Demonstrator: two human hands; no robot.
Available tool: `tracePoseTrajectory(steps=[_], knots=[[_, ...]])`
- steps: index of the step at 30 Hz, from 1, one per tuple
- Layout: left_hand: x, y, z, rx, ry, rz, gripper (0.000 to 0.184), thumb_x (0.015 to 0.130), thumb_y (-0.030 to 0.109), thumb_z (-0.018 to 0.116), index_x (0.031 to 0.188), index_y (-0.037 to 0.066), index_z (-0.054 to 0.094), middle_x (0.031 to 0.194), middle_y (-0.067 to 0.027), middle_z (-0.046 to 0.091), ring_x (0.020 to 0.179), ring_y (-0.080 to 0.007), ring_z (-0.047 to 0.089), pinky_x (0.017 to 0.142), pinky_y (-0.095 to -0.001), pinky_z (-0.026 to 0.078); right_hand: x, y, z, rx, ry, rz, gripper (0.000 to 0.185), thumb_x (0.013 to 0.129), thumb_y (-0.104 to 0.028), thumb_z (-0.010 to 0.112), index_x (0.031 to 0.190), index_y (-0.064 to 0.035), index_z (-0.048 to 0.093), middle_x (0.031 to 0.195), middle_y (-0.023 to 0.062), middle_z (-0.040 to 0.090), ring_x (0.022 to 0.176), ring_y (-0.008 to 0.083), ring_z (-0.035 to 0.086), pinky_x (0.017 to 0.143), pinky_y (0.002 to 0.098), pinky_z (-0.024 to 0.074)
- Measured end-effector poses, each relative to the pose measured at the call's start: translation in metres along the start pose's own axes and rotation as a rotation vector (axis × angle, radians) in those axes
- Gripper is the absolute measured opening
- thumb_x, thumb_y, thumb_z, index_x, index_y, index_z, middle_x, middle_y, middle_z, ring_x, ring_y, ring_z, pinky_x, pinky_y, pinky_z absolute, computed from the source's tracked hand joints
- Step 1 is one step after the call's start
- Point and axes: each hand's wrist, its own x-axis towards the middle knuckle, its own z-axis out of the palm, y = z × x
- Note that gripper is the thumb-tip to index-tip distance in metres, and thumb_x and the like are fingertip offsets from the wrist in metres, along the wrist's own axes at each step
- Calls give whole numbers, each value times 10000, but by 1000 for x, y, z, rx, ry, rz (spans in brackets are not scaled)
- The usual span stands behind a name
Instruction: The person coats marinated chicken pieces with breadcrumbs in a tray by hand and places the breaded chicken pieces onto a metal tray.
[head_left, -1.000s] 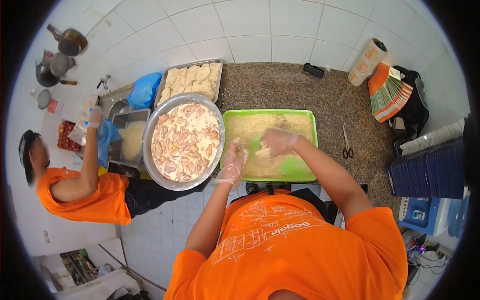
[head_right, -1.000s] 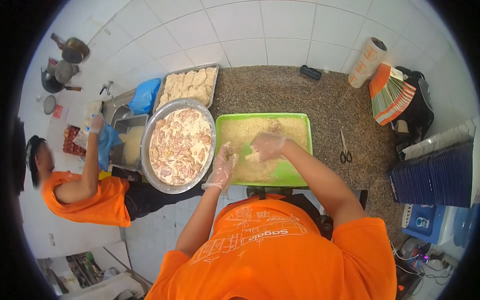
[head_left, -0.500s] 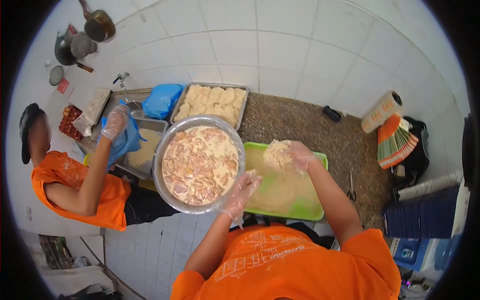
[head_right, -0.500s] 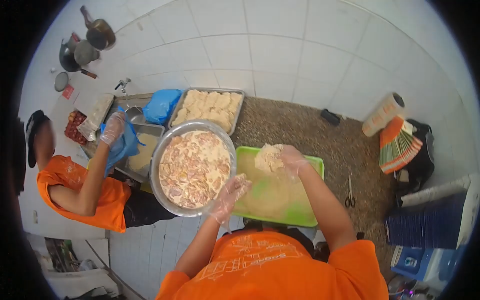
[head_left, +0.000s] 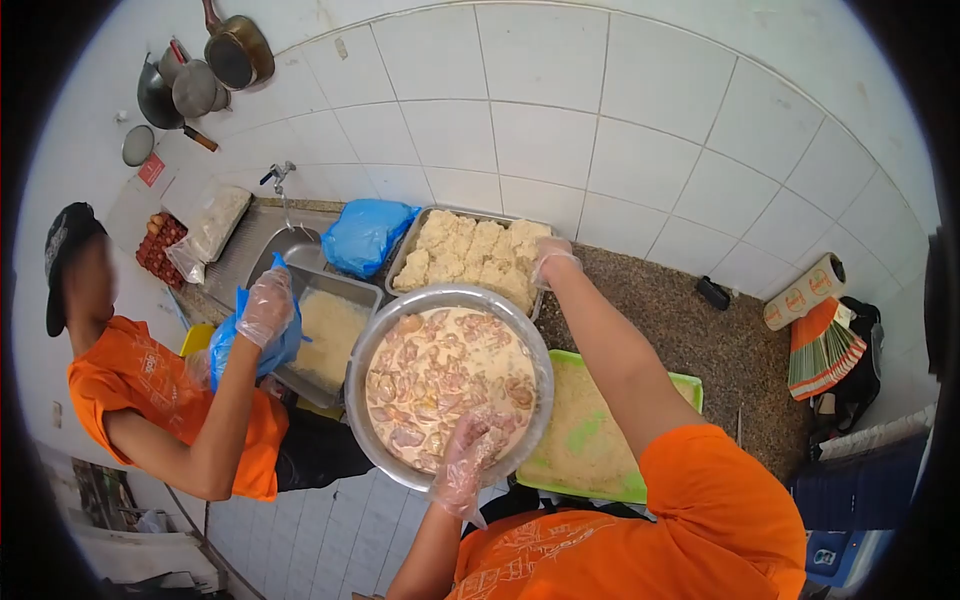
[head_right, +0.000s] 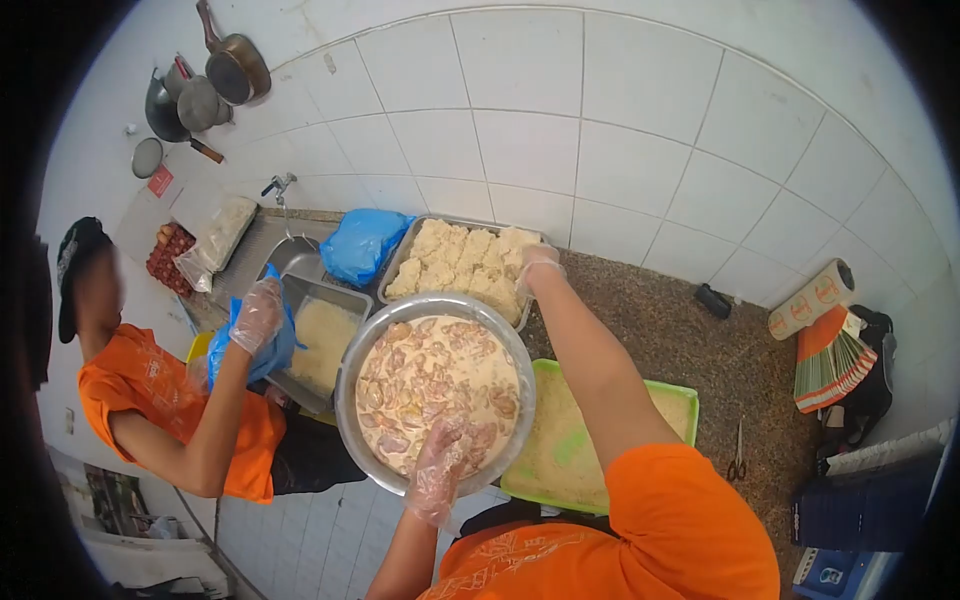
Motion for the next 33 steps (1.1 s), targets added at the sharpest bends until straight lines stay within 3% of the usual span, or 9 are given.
tracePoseTrajectory(steps=[4,11,13,15,18,20,24,26,33], knots=[[-2,13,6,28,14,-14,429,976,150,621,1378,56,506,1331,-113,615,1263,-202,570,1056,-355,466,7,36,-24,-424,31,-80,423,963,-264,600,1271,27,589,1030,116,696,849,272,693,757,432,574],[30,-40,47,275,-381,-200,614,986,341,633,1487,57,420,1460,-176,505,1385,-274,460,1180,-426,335,-145,-15,-143,-238,-87,-92,625,1015,-482,494,1370,32,508,1058,127,683,886,229,667,807,411,562],[54,-88,52,1061,-527,21,711,995,435,575,1539,38,347,1537,-255,400,1439,-361,383,1223,-484,236,-191,-30,-190,-217,-71,82,688,1020,-559,450,1382,23,510,1099,138,685,951,237,661,867,418,548],[79,-152,63,1280,-201,164,775,992,474,531,1564,11,289,1591,-262,316,1477,-424,289,1238,-517,164,-232,-32,-243,-6,-191,29,782,1016,-631,390,1437,21,486,1242,196,663,1006,260,661,920,407,515],[100,-180,71,1637,-4,530,781,973,464,542,1544,-15,310,1588,-262,320,1481,-445,259,1242,-510,160,-285,-51,-295,-245,-111,21,827,997,-557,515,1551,22,309,1255,190,666,1063,287,665,996,397,482],[99,-180,67,1875,-300,498,771,953,435,577,1521,-30,342,1554,-294,327,1446,-469,302,1218,-503,221,-339,-69,-305,-578,-80,-116,957,902,-399,712,1582,31,194,1252,199,672,1070,291,680,1002,398,496],[70,-152,69,1674,-806,614,792,914,434,631,1510,-14,365,1490,-303,386,1416,-452,349,1204,-501,253,-373,-28,-367,-1266,103,-16,1041,791,-349,814,1563,39,233,1247,242,663,1113,342,670,1033,418,488],[38,-121,93,1927,-477,211,800,854,416,711,1463,-16,424,1473,-282,429,1382,-441,398,1162,-469,343,-386,-9,-379,-1474,-34,-14,1072,720,-324,871,1507,99,278,1291,306,599,1288,423,535,1110,424,420],[74,-221,96,1644,-442,306,533,791,175,713,1272,-1,566,1233,-288,595,1097,-467,609,936,-445,527,-360,89,-323,-1524,-35,-289,845,730,-207,822,1411,99,428,1296,329,569,1286,411,539,1096,423,439]])
